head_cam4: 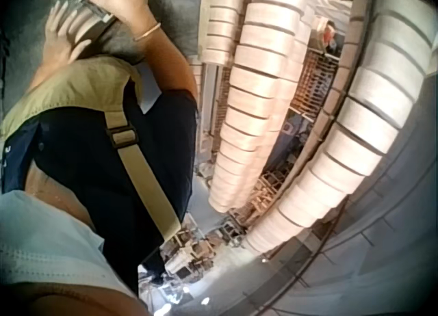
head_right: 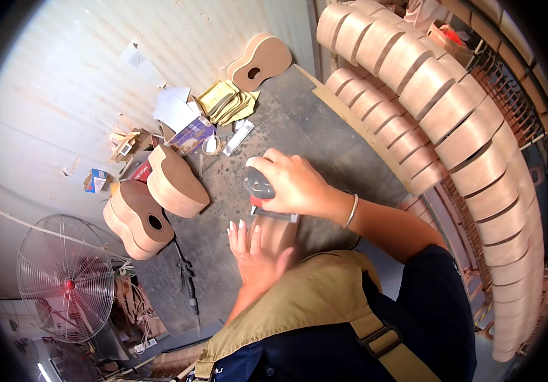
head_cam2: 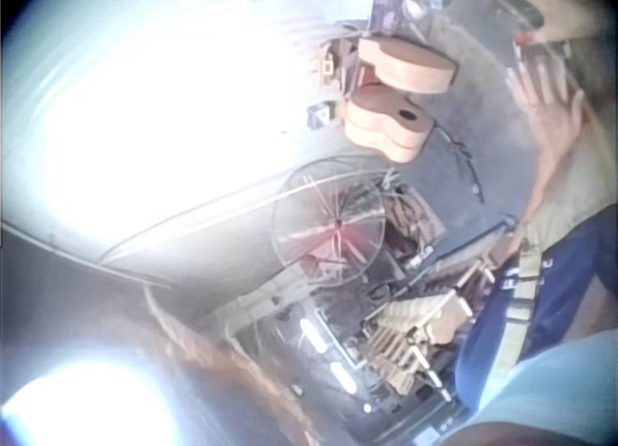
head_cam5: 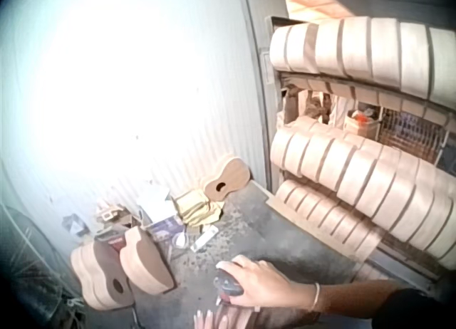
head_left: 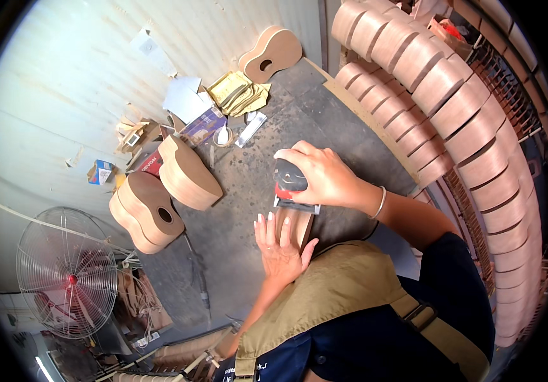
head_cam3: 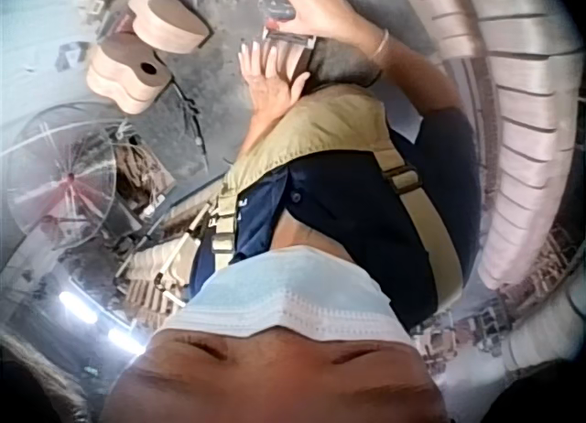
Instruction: The person uses a handheld electric sander to smooth the surface of unfinished wooden guitar bodies. They systematically sand the top and bottom curves of the instrument, rotating it to access different areas, and then place the finished piece on a stack of similar bodies.
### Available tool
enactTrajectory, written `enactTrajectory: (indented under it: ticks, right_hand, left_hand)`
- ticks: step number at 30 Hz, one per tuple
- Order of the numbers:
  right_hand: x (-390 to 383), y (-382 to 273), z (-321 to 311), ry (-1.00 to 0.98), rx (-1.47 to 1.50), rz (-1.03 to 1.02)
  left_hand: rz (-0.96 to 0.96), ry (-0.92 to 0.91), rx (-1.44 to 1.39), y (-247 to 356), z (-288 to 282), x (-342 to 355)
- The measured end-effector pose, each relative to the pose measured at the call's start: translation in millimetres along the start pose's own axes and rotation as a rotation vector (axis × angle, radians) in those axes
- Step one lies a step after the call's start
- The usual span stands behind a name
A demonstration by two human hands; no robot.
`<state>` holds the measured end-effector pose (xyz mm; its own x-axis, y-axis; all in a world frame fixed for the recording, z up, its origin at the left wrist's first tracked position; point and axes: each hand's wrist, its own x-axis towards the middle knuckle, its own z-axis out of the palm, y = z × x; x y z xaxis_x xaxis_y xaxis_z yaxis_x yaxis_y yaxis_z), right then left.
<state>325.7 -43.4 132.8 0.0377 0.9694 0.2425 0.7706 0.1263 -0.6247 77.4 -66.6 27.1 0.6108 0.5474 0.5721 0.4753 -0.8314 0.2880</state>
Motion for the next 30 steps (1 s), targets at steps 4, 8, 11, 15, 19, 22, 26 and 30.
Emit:
enactTrajectory:
  ticks: [4,8,11,15,19,22,26,30]
  right_hand:
    - [-0.4,12.1,3.9,-0.024,-0.062,0.028]
    - [-6.1,5.3,2.9,0.038,-0.229,-0.085]
    - [1.2,11.1,1.5,0.066,-0.301,-0.134]
    - [18.8,32.0,-6.7,0.134,-0.342,-0.171]
    - [33.0,58.5,-16.2,0.166,-0.307,-0.086]
    - [29.3,37.2,-26.8,0.126,-0.133,-0.023]
    - [35.3,28.7,-12.4,-0.218,-0.011,-0.018]
    - [81.5,107.6,-16.1,-0.263,0.253,0.114]
  left_hand:
    - [0.000,-0.007,0.005,0.6,-0.2,1.9]
    - [-0.010,-0.013,0.003,-0.9,0.7,-0.1]
    - [-0.011,-0.016,0.014,2.4,0.8,2.0]
    - [-0.068,-0.020,0.009,5.2,-2.0,2.5]
    - [-0.141,-0.211,-0.001,13.9,-20.4,15.2]
    - [-0.151,-0.306,-0.020,18.8,-25.2,26.5]
    - [-0.103,-0.270,-0.012,12.3,-24.2,27.7]
    - [-0.082,-0.279,-0.036,9.1,-28.2,33.9]
